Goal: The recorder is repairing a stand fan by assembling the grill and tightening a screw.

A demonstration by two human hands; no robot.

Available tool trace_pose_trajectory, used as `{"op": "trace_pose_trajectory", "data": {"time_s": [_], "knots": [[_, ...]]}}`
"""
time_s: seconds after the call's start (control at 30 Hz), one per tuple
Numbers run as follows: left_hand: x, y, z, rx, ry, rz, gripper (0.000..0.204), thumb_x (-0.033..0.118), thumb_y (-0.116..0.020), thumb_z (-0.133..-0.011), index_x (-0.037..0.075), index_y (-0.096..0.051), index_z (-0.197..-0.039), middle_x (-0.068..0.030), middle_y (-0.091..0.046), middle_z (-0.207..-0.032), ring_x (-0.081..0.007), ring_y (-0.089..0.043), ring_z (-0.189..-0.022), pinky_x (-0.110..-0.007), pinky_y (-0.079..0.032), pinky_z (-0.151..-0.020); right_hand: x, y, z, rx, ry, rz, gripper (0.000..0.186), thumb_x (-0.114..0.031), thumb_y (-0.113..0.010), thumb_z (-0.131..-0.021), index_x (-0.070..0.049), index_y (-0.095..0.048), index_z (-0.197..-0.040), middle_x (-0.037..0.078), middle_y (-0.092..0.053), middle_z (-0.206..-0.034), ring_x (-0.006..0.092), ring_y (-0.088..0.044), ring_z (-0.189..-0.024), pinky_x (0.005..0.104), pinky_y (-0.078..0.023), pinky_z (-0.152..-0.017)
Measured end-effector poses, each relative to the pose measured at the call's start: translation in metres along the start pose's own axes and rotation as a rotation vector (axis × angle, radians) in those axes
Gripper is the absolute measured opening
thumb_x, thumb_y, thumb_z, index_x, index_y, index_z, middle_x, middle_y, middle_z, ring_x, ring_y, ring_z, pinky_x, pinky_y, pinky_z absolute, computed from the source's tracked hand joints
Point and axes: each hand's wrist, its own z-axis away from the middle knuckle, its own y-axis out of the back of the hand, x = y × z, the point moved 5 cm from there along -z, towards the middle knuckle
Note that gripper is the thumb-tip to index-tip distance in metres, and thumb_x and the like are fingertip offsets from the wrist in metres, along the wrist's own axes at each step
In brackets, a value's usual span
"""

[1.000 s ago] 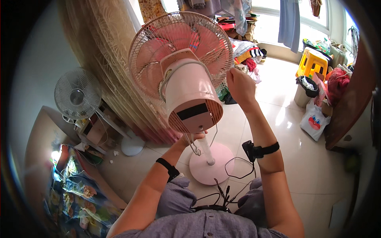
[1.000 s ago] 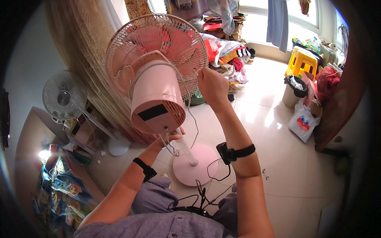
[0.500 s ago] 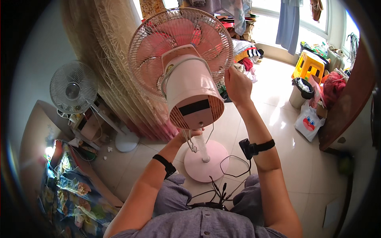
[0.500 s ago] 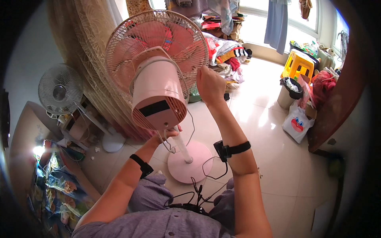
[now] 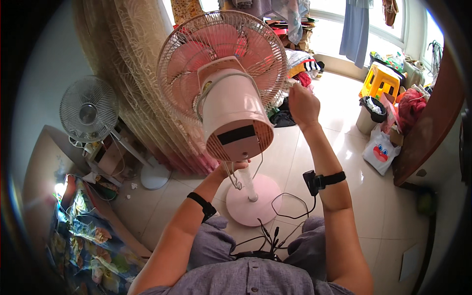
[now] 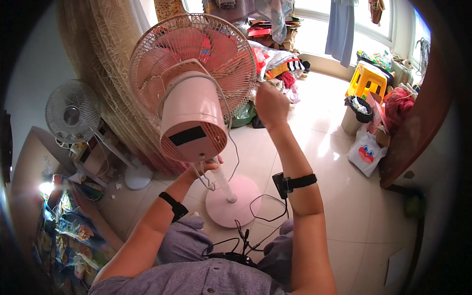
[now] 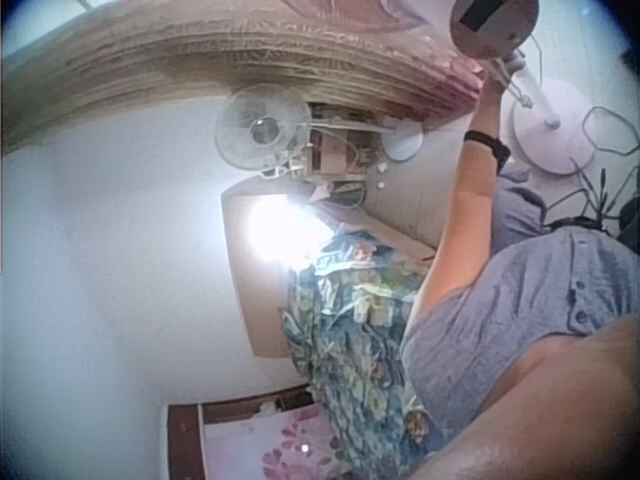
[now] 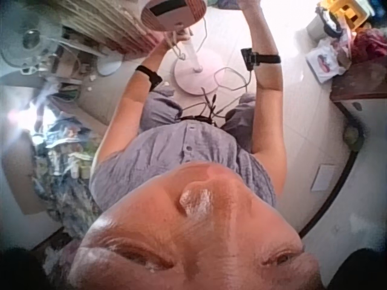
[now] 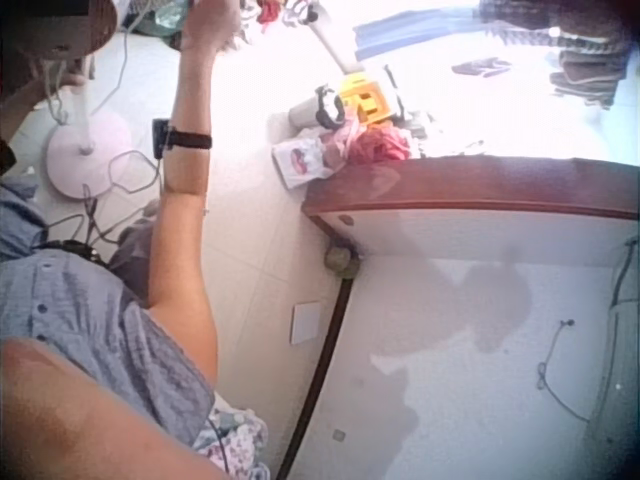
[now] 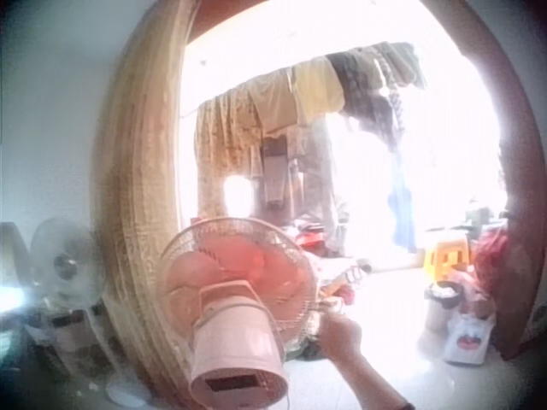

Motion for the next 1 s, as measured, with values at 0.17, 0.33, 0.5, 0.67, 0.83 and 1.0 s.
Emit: {"op": "trace_pose_trajectory", "data": {"time_s": [0.17,0.33,0.5,0.67,0.83,1.0], "knots": [[0.037,-0.010,0.005,0.047,0.072,-0.041,0.017,0.010,-0.071,-0.077,0.006,-0.064,-0.092,-0.0006,-0.054,-0.076,-0.0135,-0.051,-0.068,-0.028,-0.044,-0.060,0.020,0.016,-0.004,-0.026,-0.164,-0.032,0.024,-0.023,-0.051,-0.092,-0.008,-0.055,-0.075,0.012,-0.062,-0.070,0.0329,-0.063,-0.067,0.0441,-0.049,-0.061],[0.074,-0.030,0.011,0.102,0.158,0.033,0.019,0.015,-0.073,-0.074,0.005,-0.063,-0.088,-0.0013,-0.059,-0.083,-0.0148,-0.055,-0.074,-0.028,-0.046,-0.065,-0.035,0.030,-0.016,-0.054,-0.033,-0.279,0.021,-0.022,-0.047,-0.094,-0.005,-0.052,-0.083,0.017,-0.062,-0.078,0.0366,-0.061,-0.074,0.0479,-0.047,-0.065],[0.033,-0.006,0.010,0.108,0.136,-0.052,0.030,0.011,-0.070,-0.068,0.004,-0.063,-0.096,-0.0057,-0.063,-0.089,-0.0164,-0.060,-0.085,-0.031,-0.050,-0.075,-0.077,0.026,-0.038,-0.078,0.054,-0.309,0.021,-0.019,-0.048,-0.091,-0.004,-0.054,-0.078,0.017,-0.062,-0.074,0.0377,-0.062,-0.072,0.0470,-0.048,-0.063],[0.015,0.000,0.006,0.086,0.115,-0.180,0.029,0.011,-0.072,-0.067,0.004,-0.063,-0.094,-0.0053,-0.063,-0.085,-0.0172,-0.062,-0.085,-0.033,-0.051,-0.077,-0.052,0.039,-0.045,0.130,0.046,0.048,0.014,-0.015,-0.052,-0.086,-0.009,-0.054,-0.073,0.010,-0.063,-0.068,0.0286,-0.064,-0.063,0.0400,-0.050,-0.055],[0.013,-0.001,0.001,0.078,0.082,-0.148,0.025,0.010,-0.072,-0.067,0.003,-0.063,-0.090,-0.0052,-0.063,-0.082,-0.0173,-0.062,-0.083,-0.033,-0.051,-0.076,-0.064,0.044,-0.052,0.126,0.099,-0.069,0.021,-0.021,-0.051,-0.091,-0.008,-0.054,-0.074,0.012,-0.062,-0.069,0.0319,-0.062,-0.062,0.0425,-0.049,-0.057],[0.016,-0.002,0.002,0.091,0.062,-0.103,0.022,0.009,-0.072,-0.067,0.002,-0.063,-0.086,-0.0051,-0.064,-0.080,-0.0172,-0.062,-0.080,-0.032,-0.050,-0.073,-0.086,0.020,-0.062,-0.017,0.119,-0.047,0.024,-0.025,-0.050,-0.093,-0.007,-0.056,-0.080,0.015,-0.064,-0.072,0.0354,-0.063,-0.066,0.0470,-0.048,-0.060]]}}
